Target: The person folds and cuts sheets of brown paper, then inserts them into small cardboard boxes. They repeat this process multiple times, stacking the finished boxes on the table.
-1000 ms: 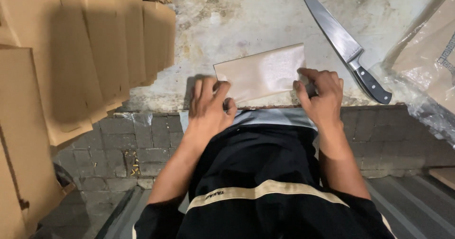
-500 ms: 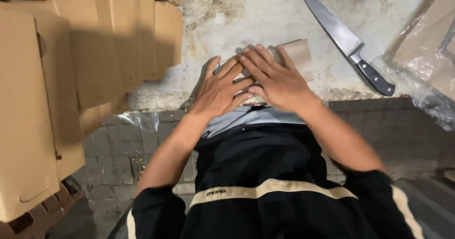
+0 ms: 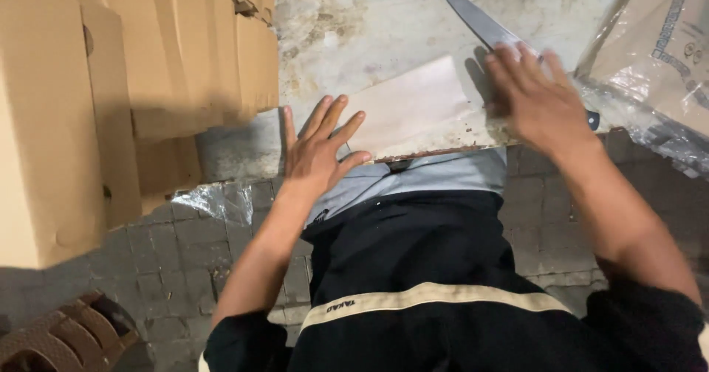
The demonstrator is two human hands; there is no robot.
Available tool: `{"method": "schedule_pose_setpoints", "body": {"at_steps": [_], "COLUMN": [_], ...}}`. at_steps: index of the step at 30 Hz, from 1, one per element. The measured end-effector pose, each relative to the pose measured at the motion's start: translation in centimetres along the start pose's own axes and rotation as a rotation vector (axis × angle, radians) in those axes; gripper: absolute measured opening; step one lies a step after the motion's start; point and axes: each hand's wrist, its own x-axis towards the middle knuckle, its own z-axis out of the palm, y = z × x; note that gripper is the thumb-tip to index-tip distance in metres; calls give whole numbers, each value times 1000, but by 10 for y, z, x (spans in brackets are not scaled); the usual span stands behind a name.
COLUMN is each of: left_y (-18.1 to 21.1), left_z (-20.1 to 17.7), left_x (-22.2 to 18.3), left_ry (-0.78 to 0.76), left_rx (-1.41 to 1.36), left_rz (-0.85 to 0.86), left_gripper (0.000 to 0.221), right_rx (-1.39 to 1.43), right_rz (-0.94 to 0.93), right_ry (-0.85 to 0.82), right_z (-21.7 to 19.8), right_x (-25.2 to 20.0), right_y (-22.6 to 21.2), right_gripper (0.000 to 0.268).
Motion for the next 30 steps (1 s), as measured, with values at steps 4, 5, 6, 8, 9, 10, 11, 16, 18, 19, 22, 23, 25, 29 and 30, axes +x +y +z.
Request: {"method": "schedule_pose_setpoints", "body": {"at_steps": [4,5,6,8,9,10,11,16,18,19,22,23,25,29,30], "left_y": [49,64,79,76,75,67,60,50,57,60,63,60,57,52,50], "left_z": [17,18,18,30,35,30,25,8,11,12,26,36,44,37,36], "left_x": [-15,-16,-16,-18,-18,-14,-9,25,39,41,54,55,58,61,62], "left_ry": [242,128,15,127,243,245,220,134,151,150,89,133,164,160,172], "left_rx": [255,175,94,33,-32,-28,-41,-83,-86,-84,1,-21,-44,-63,-62], "left_rz": [-166,-222,-277,-175,-76,-78,-51,200,317,318,340,338,343,377,388], "left_gripper": [75,85,96,90,84,84,82,88,85,85,73,76,80,74,72], "right_rx": [55,73,91,82,68,70,-49,-143,-69,-67,255,443,642,586,521], "right_rz": [62,69,76,176,268,265,234,182,105,106,191,154,126,226,257], "right_ry": [625,654,683,593,500,503,540,519,671,673,625,644,660,617,601], "right_z": [28,39,50,59,61,67,73,66,60,62,67,69,84,138,153], "right_x": [-43,-46,-48,-41,-36,-33,-30,-31,-46,-59,-96,-112,-137,-176,-186], "right_y": [19,25,30,30,31,38,46,42,26,20,2,-6,-17,-26,-28], "right_gripper": [51,52,54,54,56,56,57,33,23,23,31,30,29,31,32]}}
